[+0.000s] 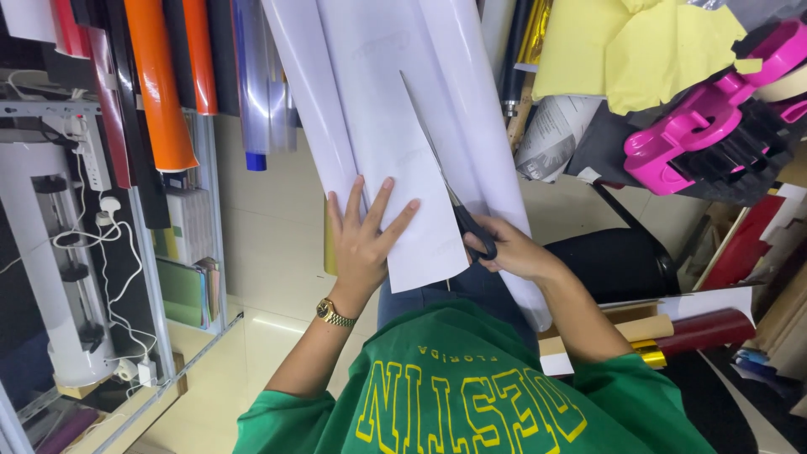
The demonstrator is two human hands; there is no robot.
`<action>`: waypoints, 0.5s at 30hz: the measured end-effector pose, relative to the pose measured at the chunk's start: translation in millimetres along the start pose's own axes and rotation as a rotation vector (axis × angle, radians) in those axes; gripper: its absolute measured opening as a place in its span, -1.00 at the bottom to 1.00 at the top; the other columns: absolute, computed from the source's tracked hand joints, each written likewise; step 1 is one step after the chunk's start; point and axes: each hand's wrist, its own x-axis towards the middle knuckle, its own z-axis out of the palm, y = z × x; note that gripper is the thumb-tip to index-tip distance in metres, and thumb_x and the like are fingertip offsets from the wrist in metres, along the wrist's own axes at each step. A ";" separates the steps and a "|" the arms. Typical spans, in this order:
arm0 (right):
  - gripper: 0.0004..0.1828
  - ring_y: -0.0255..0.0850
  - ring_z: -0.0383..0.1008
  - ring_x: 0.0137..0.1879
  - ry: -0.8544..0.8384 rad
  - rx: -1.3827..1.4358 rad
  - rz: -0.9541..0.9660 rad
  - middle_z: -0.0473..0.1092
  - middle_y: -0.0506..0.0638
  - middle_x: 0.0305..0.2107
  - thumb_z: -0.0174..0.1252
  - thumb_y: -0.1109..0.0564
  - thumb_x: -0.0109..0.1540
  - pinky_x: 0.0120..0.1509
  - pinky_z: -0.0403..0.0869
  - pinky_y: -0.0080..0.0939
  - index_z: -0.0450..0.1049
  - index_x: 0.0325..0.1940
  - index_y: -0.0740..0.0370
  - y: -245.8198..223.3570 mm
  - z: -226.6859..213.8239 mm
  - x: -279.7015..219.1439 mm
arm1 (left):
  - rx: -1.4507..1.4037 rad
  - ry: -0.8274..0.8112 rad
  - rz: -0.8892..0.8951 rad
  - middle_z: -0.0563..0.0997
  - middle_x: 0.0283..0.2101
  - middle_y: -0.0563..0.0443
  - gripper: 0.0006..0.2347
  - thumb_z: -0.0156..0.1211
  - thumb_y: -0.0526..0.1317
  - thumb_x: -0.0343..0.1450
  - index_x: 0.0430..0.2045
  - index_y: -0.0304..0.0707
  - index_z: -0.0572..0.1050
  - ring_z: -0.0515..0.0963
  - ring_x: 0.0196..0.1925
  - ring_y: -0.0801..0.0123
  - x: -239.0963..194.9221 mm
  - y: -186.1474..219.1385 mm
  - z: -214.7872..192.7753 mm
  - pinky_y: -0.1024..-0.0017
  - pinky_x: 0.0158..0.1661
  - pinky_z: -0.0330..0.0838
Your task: Selecting a roll of vinyl, unrolling it on a surface, cutting a piece with scissors, and rolling the material back up.
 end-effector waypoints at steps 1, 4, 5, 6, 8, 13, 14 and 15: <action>-0.69 -0.43 0.17 -0.70 0.003 -0.001 0.000 0.33 0.12 -0.66 0.12 0.03 0.37 -0.70 0.19 -0.47 0.43 0.03 0.34 -2.1 0.0 2.0 | -0.014 -0.008 -0.007 0.39 0.39 0.01 -0.68 -0.02 -0.06 0.54 0.19 0.43 0.47 0.22 0.45 -0.24 0.4 0.6 -0.7 -0.48 0.30 -0.16; -0.70 -0.43 0.17 -0.69 -0.001 -0.030 0.007 0.32 0.09 -0.67 0.12 0.04 0.37 -0.70 0.18 -0.47 0.43 -0.02 0.37 -15.7 3.2 1.8 | -0.022 -0.011 -0.018 0.39 0.39 0.01 -0.67 -0.01 -0.08 0.53 0.19 0.43 0.47 0.22 0.45 -0.25 -1.3 0.2 0.7 -0.49 0.30 -0.17; -0.70 -0.43 0.17 -0.69 -0.002 -0.031 0.006 0.32 0.09 -0.67 0.12 0.04 0.37 -0.70 0.18 -0.47 0.43 -0.02 0.37 -13.9 3.0 3.1 | -0.020 -0.009 -0.018 0.39 0.39 0.01 -0.67 -0.01 -0.08 0.53 0.19 0.43 0.47 0.22 0.45 -0.25 -1.7 -0.5 0.9 -0.49 0.30 -0.17; -0.70 -0.42 0.17 -0.70 0.001 -0.030 0.003 0.32 0.10 -0.67 0.13 0.04 0.37 -0.70 0.18 -0.46 0.44 -0.03 0.37 -11.9 2.3 3.5 | -0.023 -0.011 -0.022 0.40 0.38 0.01 -0.67 -0.01 -0.08 0.53 0.19 0.44 0.47 0.22 0.45 -0.25 -2.1 -0.5 1.6 -0.49 0.30 -0.17; -0.71 -0.42 0.18 -0.70 0.004 -0.028 0.001 0.33 0.12 -0.67 0.14 0.05 0.36 -0.71 0.19 -0.46 0.44 -0.04 0.37 -8.6 0.9 4.2 | -0.026 -0.014 -0.027 0.40 0.38 0.01 -0.67 0.00 -0.08 0.53 0.19 0.44 0.47 0.22 0.44 -0.25 -2.7 -0.6 2.2 -0.49 0.31 -0.17; -0.75 -0.42 0.20 -0.72 0.007 -0.069 -0.020 0.37 0.15 -0.69 0.13 0.07 0.36 -0.70 0.22 -0.46 0.46 -0.10 0.36 -6.7 0.8 6.7 | -0.035 -0.034 -0.038 0.39 0.39 0.01 -0.66 0.03 -0.09 0.52 0.20 0.46 0.46 0.21 0.45 -0.26 -1.2 1.7 -2.3 -0.50 0.30 -0.18; -0.75 -0.42 0.20 -0.72 0.007 -0.068 -0.020 0.37 0.15 -0.69 0.13 0.07 0.36 -0.70 0.22 -0.46 0.46 -0.10 0.36 -7.9 1.6 6.4 | -0.035 -0.035 -0.037 0.39 0.39 0.01 -0.66 0.03 -0.09 0.52 0.20 0.46 0.46 0.21 0.45 -0.26 -1.0 1.8 -2.7 -0.50 0.30 -0.18; -0.75 -0.43 0.19 -0.72 0.015 -0.077 -0.027 0.37 0.14 -0.70 0.14 0.08 0.36 -0.70 0.21 -0.47 0.47 -0.10 0.37 -9.1 2.4 6.2 | -0.035 -0.036 -0.038 0.39 0.39 0.00 -0.66 0.03 -0.09 0.52 0.19 0.46 0.46 0.21 0.45 -0.26 -0.9 1.9 -3.1 -0.51 0.30 -0.18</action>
